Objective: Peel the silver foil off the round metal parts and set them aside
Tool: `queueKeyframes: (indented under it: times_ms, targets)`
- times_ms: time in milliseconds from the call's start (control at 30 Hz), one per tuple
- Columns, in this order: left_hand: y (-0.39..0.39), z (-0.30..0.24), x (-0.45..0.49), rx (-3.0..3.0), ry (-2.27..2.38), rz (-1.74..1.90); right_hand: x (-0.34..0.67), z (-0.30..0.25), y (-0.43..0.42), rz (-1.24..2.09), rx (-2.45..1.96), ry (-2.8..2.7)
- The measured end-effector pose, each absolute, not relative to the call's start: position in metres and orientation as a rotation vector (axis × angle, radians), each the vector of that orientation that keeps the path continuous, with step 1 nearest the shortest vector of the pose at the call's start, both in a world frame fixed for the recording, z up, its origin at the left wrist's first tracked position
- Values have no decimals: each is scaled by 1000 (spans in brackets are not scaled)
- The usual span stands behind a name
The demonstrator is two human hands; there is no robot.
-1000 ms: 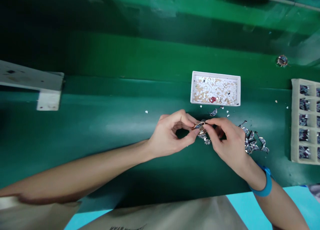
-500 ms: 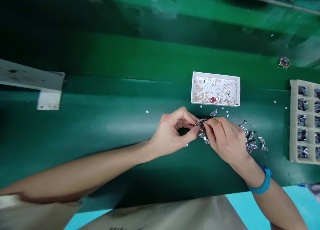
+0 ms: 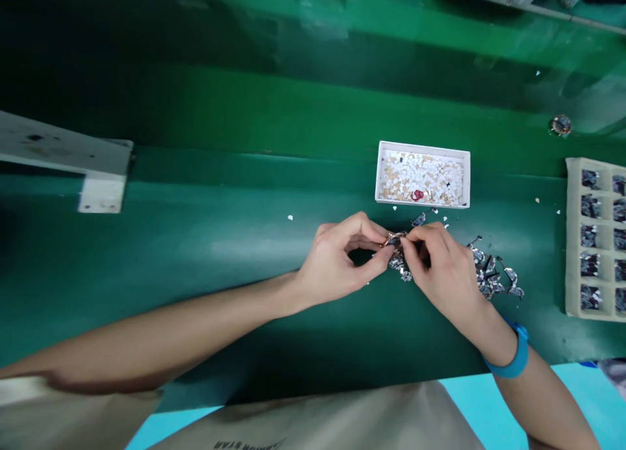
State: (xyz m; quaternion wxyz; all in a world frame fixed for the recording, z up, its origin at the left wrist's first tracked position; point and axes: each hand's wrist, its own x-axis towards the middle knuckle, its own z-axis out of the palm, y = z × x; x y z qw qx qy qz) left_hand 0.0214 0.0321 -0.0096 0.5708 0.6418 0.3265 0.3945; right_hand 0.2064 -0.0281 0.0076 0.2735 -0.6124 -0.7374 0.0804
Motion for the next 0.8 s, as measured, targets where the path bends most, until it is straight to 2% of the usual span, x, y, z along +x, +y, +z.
queueKeyframes:
  times_ms: [200, 467, 567, 633, 800]
  targets:
    - [37, -9, 17, 1461, 688, 892, 207, 11, -31, 474, -1621, -1832]
    - [49, -3, 11, 1615, 680, 1067, 225, 30, -31, 437, -1622, -1952]
    - [92, -13, -6, 1647, 836, 1320, 251, 45, -31, 214, -1727, -1889]
    - [135, -29, -24, 1675, 1010, 1412, 268, 51, -32, 194, -1821, -1826]
    - [234, -68, -64, 1822, 1462, 1449, 289, 44, -34, 683, -1913, -2079]
